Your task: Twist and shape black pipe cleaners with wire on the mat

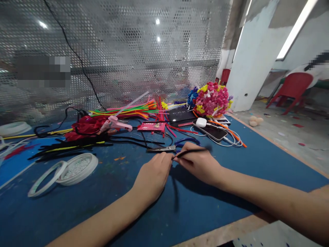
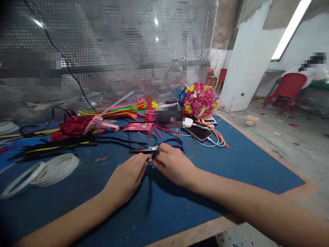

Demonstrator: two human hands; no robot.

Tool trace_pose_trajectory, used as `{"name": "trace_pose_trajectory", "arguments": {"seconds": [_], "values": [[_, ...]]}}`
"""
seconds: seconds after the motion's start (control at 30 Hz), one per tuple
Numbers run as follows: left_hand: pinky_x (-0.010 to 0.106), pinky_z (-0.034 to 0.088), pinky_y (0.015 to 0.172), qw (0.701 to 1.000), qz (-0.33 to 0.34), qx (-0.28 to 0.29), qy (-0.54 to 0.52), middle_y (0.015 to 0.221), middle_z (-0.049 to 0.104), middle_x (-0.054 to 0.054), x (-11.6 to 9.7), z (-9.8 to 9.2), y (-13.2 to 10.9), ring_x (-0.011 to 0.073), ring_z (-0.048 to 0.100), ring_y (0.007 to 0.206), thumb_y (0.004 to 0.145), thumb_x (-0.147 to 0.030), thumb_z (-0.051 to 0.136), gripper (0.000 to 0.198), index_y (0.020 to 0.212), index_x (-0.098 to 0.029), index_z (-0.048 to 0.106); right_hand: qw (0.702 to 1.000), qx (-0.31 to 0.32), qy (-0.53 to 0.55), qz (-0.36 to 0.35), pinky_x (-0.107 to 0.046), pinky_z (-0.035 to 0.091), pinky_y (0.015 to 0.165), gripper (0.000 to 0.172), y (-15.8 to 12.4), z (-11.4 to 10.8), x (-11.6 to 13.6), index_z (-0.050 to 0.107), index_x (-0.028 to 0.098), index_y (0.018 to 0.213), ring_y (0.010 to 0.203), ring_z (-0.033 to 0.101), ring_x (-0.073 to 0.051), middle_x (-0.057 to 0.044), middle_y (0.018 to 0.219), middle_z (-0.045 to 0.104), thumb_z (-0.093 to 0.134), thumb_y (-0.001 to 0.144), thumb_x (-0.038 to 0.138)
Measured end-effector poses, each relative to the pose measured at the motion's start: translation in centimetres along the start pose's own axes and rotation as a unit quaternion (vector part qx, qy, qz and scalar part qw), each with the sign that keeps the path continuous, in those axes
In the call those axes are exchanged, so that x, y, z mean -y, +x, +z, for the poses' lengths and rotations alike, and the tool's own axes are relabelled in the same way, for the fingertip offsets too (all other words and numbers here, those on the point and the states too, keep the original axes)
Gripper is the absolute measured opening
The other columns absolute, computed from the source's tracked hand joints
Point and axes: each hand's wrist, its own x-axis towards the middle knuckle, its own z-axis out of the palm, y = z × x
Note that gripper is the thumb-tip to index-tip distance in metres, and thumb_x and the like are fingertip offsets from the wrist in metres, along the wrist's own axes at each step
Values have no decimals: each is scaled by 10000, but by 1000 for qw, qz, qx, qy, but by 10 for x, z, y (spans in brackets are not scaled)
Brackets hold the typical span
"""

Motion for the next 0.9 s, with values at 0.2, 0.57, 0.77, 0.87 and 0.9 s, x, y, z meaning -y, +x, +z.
{"name": "trace_pose_trajectory", "arguments": {"seconds": [0.2,0.57,0.77,0.87,0.9], "values": [[264,422,517,998,39,-29,-32,650,594,19,2,8,-1,174,586,567,940,-196,256,281,813,-176,506,982,-8,135,131,-181,394,494,149,2,-2,-1,560,167,782,528,522,-88,19,624,579,607,824,302],[237,394,507,998,13,-41,-43,637,614,-1,4,8,-4,162,606,561,906,-148,297,204,827,-195,479,994,92,-19,-54,-251,429,646,174,2,-6,-4,594,145,856,761,537,-170,-67,824,592,518,725,59],[232,390,493,996,40,-57,-55,618,598,-2,4,6,-5,154,589,541,886,-131,296,205,795,-198,467,992,70,60,-83,-233,451,717,175,1,-4,-12,611,164,863,827,560,-143,-72,921,600,475,818,63],[229,399,499,993,56,-69,-75,629,595,1,5,5,-5,150,587,547,885,-130,293,208,793,-196,468,988,65,128,-56,-243,457,749,92,3,-9,-10,634,154,887,837,570,-148,-78,914,605,567,830,180],[227,400,498,992,59,-72,-81,627,590,0,5,5,-5,149,585,547,886,-132,294,208,790,-196,468,986,65,148,-44,-242,458,735,96,4,-10,-8,643,153,861,816,575,-146,-74,883,611,574,836,215]]}}
